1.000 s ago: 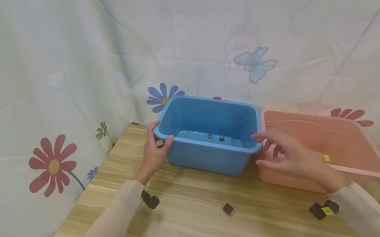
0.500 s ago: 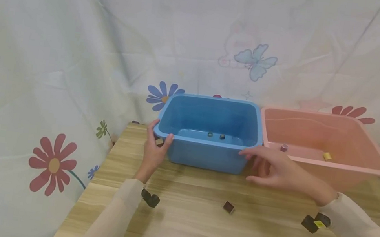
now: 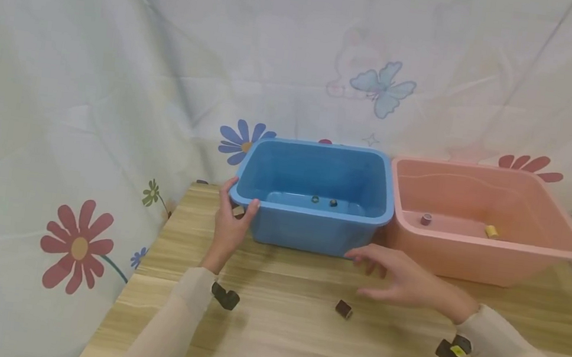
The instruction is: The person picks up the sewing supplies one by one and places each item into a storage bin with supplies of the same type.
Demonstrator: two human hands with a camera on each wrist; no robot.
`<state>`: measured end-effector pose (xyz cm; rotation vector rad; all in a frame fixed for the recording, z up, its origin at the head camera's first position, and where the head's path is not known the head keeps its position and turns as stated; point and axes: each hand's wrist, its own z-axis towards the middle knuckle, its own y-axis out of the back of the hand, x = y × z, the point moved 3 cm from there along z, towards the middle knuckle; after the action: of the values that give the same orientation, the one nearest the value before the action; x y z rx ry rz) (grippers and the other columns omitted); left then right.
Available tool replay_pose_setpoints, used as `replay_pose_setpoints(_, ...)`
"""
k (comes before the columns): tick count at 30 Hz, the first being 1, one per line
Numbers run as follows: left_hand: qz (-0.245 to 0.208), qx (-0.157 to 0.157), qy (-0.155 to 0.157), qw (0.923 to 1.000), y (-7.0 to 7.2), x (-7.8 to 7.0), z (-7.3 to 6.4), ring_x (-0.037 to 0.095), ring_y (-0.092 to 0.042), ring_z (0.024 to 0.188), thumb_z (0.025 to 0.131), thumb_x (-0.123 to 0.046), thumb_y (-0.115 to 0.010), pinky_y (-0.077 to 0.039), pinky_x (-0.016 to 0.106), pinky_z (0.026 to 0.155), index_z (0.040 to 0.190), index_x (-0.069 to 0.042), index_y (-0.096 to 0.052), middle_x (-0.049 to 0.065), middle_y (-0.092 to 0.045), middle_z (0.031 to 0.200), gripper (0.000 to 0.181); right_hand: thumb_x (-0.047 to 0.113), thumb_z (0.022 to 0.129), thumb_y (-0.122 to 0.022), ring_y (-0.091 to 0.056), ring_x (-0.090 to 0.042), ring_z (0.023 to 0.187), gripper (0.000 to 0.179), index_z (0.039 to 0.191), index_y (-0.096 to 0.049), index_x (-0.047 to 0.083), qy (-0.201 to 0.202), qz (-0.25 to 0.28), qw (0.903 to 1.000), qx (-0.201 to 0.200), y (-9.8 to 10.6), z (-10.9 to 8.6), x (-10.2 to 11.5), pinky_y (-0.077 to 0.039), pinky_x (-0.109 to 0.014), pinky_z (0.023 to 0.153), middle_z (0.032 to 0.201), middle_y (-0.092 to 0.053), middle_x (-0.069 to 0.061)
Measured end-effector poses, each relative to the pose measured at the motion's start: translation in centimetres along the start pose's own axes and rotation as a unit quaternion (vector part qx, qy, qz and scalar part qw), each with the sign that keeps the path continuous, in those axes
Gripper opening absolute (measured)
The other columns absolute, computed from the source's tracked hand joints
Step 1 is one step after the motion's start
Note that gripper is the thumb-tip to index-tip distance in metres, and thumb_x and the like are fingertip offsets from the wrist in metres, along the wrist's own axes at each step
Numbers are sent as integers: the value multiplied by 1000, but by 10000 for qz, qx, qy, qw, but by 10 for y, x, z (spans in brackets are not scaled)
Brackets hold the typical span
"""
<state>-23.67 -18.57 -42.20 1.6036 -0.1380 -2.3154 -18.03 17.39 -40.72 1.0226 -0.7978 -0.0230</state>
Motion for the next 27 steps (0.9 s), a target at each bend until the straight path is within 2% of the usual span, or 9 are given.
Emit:
replay_pose_setpoints(8, 26, -37, -61, 10000, 0, -1, 0, 44, -54, 128, 100, -25, -66, -53, 60, 95, 157, -8, -26, 31, -44, 151, 72, 22, 86, -85, -61, -9, 92, 61, 141, -57, 17, -94, 92, 9999, 112, -28, -7, -20, -58, -33, 71, 114, -65, 6)
replay_pose_setpoints(15, 102, -10, -101, 9999, 0, -5, 0, 47, -52, 129, 101, -26, -65, -54, 59, 95, 156, -6, -25, 29, -42, 152, 71, 24, 87, -84, -66, -25, 104, 63, 143, -56, 14, -127, 203, 9991, 364, -47, -10, -31, -58, -41, 87, 125, -66, -6)
replay_pose_setpoints(20, 101, 0, -96, 9999, 0, -4, 0, 46, -52, 130, 100, -26, -65, -54, 59, 95, 157, -6, -25, 28, -42, 153, 72, 29, 86, -85, -64, -24, 106, 63, 141, -58, 12, -155, 94, 9991, 382, -57, -12, -36, -56, -41, 88, 126, -65, -5)
replay_pose_setpoints(27, -41, 5, -72, 10000, 0, 1, 1, 47, -51, 131, 100, -27, -66, -52, 63, 95, 157, -8, -26, 28, -41, 153, 72, 35, 84, -85, -60, -17, 109, 62, 139, -60, 19, -607, -27, 9967, 540, -69, -17, -45, -53, -38, 93, 127, -62, 2)
